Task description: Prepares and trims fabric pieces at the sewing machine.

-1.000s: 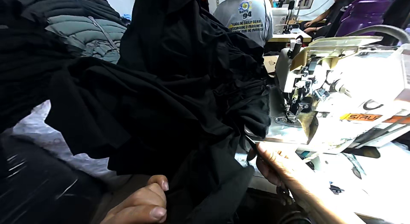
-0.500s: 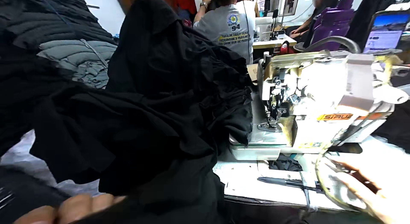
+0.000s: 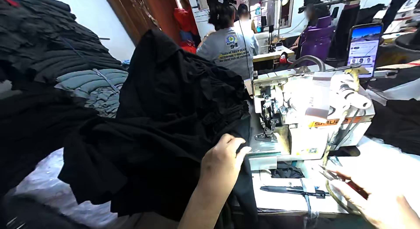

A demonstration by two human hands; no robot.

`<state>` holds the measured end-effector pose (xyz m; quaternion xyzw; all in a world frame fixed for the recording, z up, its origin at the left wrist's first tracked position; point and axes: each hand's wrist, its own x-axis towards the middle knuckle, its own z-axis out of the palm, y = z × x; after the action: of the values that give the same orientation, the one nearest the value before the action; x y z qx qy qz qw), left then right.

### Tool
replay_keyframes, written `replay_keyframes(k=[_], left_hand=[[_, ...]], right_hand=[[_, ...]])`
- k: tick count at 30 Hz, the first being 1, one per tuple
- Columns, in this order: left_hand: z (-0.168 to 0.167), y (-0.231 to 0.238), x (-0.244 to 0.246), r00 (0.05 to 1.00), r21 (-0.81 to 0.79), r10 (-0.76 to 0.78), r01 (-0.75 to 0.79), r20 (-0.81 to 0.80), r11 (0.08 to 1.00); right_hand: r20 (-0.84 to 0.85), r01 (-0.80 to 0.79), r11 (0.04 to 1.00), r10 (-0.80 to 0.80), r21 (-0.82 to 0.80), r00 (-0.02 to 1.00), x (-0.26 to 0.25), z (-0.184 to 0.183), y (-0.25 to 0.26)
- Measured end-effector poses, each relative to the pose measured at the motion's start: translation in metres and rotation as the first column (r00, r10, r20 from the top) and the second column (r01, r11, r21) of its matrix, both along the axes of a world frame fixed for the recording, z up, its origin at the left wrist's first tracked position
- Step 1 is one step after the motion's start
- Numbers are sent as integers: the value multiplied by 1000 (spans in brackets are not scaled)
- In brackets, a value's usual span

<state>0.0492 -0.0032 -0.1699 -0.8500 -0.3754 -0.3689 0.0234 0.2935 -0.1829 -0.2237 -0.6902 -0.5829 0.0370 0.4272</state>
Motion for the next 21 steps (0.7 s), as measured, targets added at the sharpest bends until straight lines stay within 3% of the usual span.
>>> replay_keyframes(k=[3, 7, 11, 14, 18, 21], left_hand=[[-7, 2, -30, 998, 93, -7, 1, 58, 996], [-21, 3, -91, 999, 8, -26, 26, -29, 1000], [-42, -7, -104, 988, -118, -123, 112, -92, 987], [-45, -13, -97, 970, -71, -213, 222, 118, 972], [-14, -28, -108, 849, -70, -344, 403, 400, 913], [10, -37, -138, 755, -53, -190, 285, 628, 957]], right_hand=[[-63, -74, 997, 74, -4, 995, -5, 6, 0], [-109, -194, 981, 191, -23, 976, -14, 7, 4], [-139, -295, 956, 291, -7, 946, -32, 1, 19], [-154, -386, 922, 381, -1, 911, -51, 3, 32], [-211, -443, 884, 466, 149, 859, -73, 1, 58], [-262, -463, 855, 514, 235, 817, -88, 10, 72]])
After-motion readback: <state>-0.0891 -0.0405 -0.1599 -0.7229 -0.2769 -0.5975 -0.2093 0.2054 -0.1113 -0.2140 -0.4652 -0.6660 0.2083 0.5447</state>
